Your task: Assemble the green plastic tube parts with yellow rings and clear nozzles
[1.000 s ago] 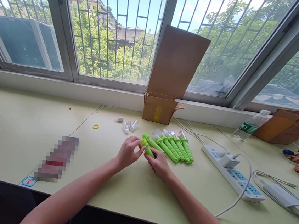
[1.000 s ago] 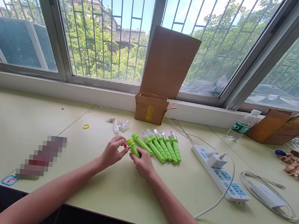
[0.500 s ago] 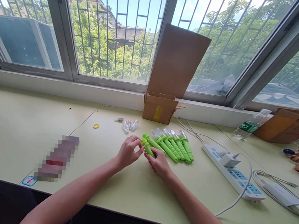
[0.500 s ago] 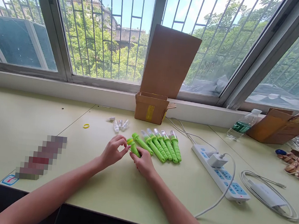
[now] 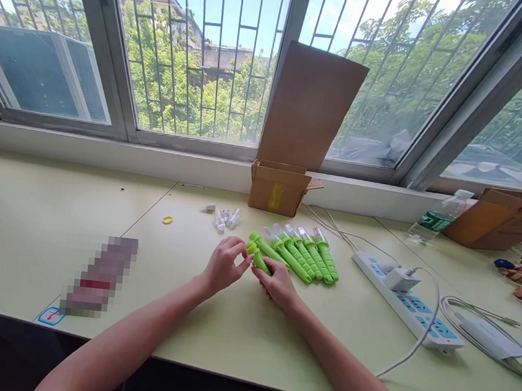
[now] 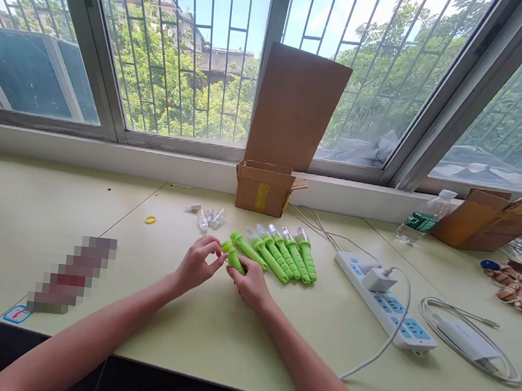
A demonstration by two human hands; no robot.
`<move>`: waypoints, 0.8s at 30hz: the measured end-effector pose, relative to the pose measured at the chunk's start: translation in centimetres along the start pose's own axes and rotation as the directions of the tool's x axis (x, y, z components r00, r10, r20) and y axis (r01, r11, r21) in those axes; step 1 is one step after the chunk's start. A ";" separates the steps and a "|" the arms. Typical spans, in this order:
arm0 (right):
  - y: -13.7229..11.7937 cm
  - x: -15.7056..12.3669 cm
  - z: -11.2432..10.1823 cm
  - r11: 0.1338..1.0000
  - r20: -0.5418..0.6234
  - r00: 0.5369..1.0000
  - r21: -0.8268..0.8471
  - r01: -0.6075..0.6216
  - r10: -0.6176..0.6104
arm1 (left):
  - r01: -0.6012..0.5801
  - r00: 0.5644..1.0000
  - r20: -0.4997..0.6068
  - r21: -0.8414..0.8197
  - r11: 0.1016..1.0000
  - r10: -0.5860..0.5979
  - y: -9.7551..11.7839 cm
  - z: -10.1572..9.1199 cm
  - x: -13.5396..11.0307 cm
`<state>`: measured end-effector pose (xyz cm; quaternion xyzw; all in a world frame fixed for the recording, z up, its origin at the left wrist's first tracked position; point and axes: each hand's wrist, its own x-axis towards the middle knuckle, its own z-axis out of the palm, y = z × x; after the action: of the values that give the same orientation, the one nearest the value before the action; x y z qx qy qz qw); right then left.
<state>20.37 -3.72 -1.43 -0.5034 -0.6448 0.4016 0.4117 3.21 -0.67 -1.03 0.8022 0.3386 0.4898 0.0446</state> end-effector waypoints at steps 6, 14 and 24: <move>0.0 0.1 0.0 1.000 -0.002 1.000 0.002 -0.010 0.010 | 0.005 1.000 0.001 -0.010 1.000 -0.005 0.0 -0.1 0.1; 0.3 0.1 -0.2 0.998 0.019 1.000 0.059 -0.023 0.022 | 0.016 1.000 -0.018 -0.042 0.999 -0.017 0.1 0.0 0.2; 0.8 0.3 -0.4 0.987 0.043 0.998 0.153 -0.051 0.045 | 0.008 1.000 -0.021 -0.052 0.999 -0.010 0.1 -0.1 0.4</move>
<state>20.89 -3.23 -1.99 -0.4773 -0.6075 0.4698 0.4271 3.33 -0.58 -0.65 0.7939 0.3297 0.5068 0.0641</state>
